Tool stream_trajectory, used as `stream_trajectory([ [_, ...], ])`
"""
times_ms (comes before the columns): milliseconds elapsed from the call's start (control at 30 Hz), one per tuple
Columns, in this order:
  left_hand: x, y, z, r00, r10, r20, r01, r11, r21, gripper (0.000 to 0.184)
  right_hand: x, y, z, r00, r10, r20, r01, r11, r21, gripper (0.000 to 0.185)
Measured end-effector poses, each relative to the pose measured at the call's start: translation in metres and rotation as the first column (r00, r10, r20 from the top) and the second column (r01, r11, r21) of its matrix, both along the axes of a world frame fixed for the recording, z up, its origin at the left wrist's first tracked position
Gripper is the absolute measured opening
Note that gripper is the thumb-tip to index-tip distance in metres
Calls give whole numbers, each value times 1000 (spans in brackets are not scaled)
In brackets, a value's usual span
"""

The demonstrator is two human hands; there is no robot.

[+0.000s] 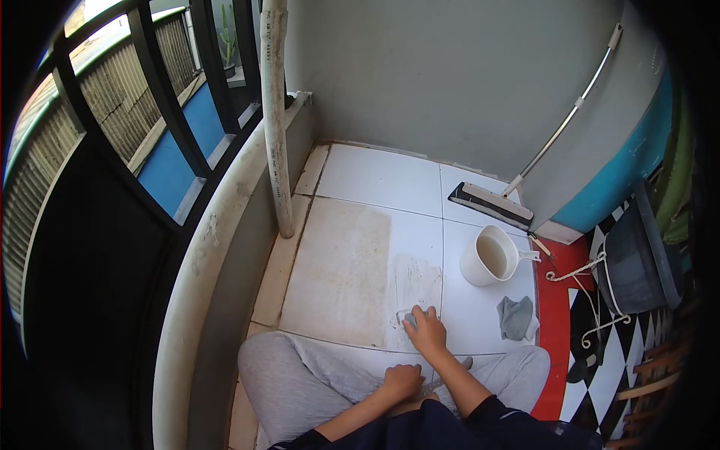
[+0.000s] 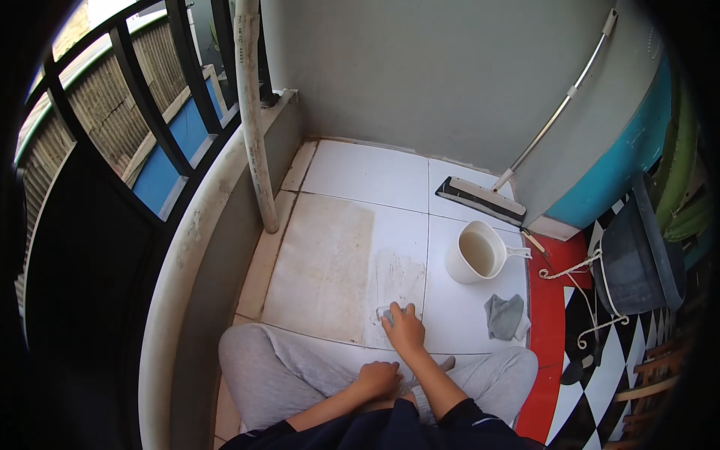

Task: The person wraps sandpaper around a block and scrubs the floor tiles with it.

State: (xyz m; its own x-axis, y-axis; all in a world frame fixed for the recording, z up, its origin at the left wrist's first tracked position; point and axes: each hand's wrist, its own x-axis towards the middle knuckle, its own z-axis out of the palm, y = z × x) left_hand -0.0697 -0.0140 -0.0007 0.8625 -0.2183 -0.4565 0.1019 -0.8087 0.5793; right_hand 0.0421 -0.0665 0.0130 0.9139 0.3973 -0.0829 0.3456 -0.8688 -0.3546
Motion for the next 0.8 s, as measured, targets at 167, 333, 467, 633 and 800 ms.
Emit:
stream_trajectory([
  [167, 2, -5, 0, 1000, 7, -17, -7, 1000, -9, 32, 37, 22, -16, 988, -76, 133, 66, 995, 77, 30],
  [333, 3, 1, -8, 999, 47, 27, -47, 999, -1, 33, 112, 55, -17, 986, -141, 93, 133, 987, 92, 32],
  [467, 2, 5, -5, 998, 43, 43, -44, 999, 24, 33, 92, 38, -19, 997, -74, 14, 73, 995, 68, 35],
  [633, -5, 9, 2, 988, -157, 2, 156, 981, 119, 40, 16, -12, -17, 999, -47, -25, 50, 993, 105, 33],
  [800, -11, 7, 12, 983, -181, -44, 186, 968, 172, 42, -6, -55, -1, 983, -119, -138, 134, 985, 107, 37],
])
